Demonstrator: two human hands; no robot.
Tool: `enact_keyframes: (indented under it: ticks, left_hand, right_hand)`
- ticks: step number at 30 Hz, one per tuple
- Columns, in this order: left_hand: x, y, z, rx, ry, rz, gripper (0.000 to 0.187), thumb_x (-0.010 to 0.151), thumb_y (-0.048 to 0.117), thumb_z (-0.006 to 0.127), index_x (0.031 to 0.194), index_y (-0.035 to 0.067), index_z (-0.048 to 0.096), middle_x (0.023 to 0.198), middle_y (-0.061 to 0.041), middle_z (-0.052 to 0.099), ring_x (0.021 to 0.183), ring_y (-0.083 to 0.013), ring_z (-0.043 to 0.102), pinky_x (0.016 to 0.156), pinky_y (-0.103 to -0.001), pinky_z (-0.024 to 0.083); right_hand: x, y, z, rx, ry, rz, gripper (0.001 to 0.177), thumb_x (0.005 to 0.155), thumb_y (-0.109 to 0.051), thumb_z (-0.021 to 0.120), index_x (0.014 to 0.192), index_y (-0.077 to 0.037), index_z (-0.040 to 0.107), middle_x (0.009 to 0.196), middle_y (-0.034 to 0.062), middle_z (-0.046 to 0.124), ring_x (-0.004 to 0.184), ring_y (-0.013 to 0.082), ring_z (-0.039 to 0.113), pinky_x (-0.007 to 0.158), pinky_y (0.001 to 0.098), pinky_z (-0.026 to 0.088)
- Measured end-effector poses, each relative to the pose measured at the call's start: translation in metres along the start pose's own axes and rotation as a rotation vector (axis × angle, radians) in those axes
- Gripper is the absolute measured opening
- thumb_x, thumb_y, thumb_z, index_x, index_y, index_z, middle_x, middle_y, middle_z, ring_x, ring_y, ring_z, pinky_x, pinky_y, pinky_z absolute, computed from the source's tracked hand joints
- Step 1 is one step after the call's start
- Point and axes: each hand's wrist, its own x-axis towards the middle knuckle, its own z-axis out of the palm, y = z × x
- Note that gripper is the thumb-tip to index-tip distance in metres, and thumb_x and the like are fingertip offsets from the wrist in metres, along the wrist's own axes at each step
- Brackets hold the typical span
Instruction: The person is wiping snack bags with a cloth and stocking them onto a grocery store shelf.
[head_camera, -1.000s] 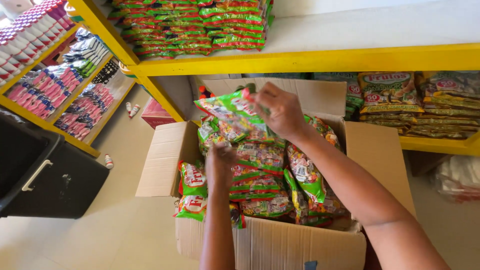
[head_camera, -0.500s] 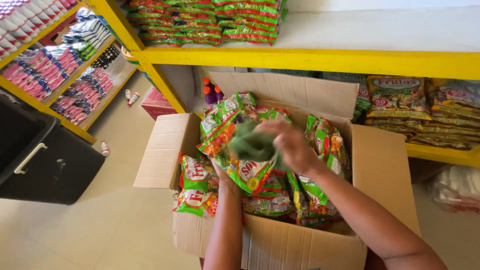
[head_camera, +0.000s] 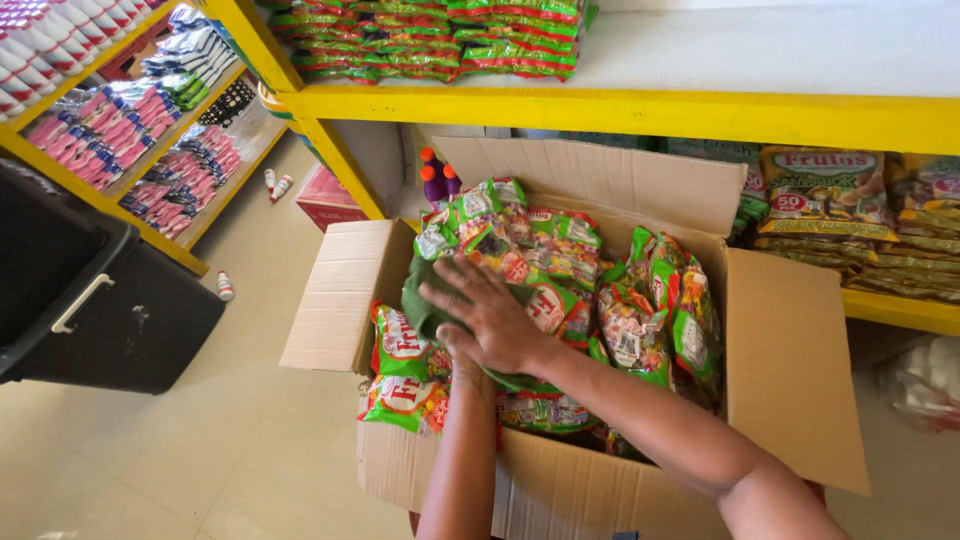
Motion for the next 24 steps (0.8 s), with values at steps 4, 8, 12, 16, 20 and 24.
enact_keyframes:
  ticks: [4, 8, 12, 16, 20, 24]
  left_hand:
    - [-0.001, 0.01, 0.04, 0.092, 0.145, -0.042, 0.073, 0.098, 0.062, 0.039, 0.158, 0.021, 0.031, 0.166, -0.008, 0.031, 0.151, -0.0285, 0.034, 0.123, -0.045, 0.034]
    - [0.008, 0.009, 0.057, 0.052, 0.228, -0.164, 0.077, 0.101, 0.064, 0.036, 0.157, 0.012, 0.035, 0.161, -0.018, 0.034, 0.144, -0.0361, 0.038, 0.116, -0.048, 0.038]
    - [0.017, 0.005, 0.034, -0.021, 0.217, -0.117, 0.072, 0.102, 0.061, 0.038, 0.154, 0.011, 0.041, 0.156, -0.015, 0.044, 0.14, -0.0332, 0.045, 0.116, -0.045, 0.04]
    - [0.003, 0.013, 0.029, -0.072, 0.238, -0.077, 0.068, 0.103, 0.058, 0.038, 0.151, 0.011, 0.046, 0.152, -0.013, 0.052, 0.137, -0.0312, 0.05, 0.116, -0.043, 0.041]
    - [0.003, 0.028, 0.086, 0.037, 0.183, -0.043, 0.074, 0.102, 0.061, 0.038, 0.15, 0.005, 0.047, 0.148, -0.017, 0.052, 0.135, -0.0363, 0.05, 0.116, -0.05, 0.04]
    - [0.007, 0.034, 0.067, -0.019, 0.222, 0.021, 0.085, 0.094, 0.069, 0.038, 0.152, 0.007, 0.045, 0.152, -0.016, 0.051, 0.137, -0.0373, 0.05, 0.118, -0.053, 0.037]
  right_hand:
    - [0.017, 0.05, -0.003, -0.296, 0.032, 0.038, 0.049, 0.101, -0.038, 0.058, 0.148, -0.026, 0.055, 0.161, 0.005, 0.043, 0.152, 0.0313, 0.032, 0.123, 0.0635, 0.013]
    - [0.016, 0.069, 0.007, -0.162, 0.155, 0.28, 0.036, 0.102, -0.03, 0.057, 0.136, -0.02, 0.061, 0.162, 0.006, 0.049, 0.154, 0.0278, 0.037, 0.129, 0.0549, 0.025]
    - [0.004, 0.005, -0.008, 0.014, 0.043, -0.005, 0.043, 0.104, -0.022, 0.061, 0.147, -0.015, 0.058, 0.16, 0.0118, 0.046, 0.154, 0.0322, 0.03, 0.126, 0.0593, 0.017]
    - [0.014, 0.053, -0.031, -0.342, 0.126, 0.042, 0.045, 0.1, -0.022, 0.062, 0.144, -0.016, 0.058, 0.156, 0.0101, 0.051, 0.149, 0.0313, 0.036, 0.123, 0.0594, 0.015]
    - [0.0, 0.101, -0.039, 0.305, 0.279, 0.555, 0.044, 0.106, -0.028, 0.053, 0.148, -0.016, 0.056, 0.148, 0.0105, 0.061, 0.135, 0.0247, 0.058, 0.116, 0.0391, 0.043]
    - [-0.057, 0.174, 0.012, 0.632, 0.527, 0.689, 0.049, 0.115, -0.041, 0.049, 0.152, -0.009, 0.053, 0.148, 0.0134, 0.063, 0.136, 0.0221, 0.058, 0.115, 0.0389, 0.043]
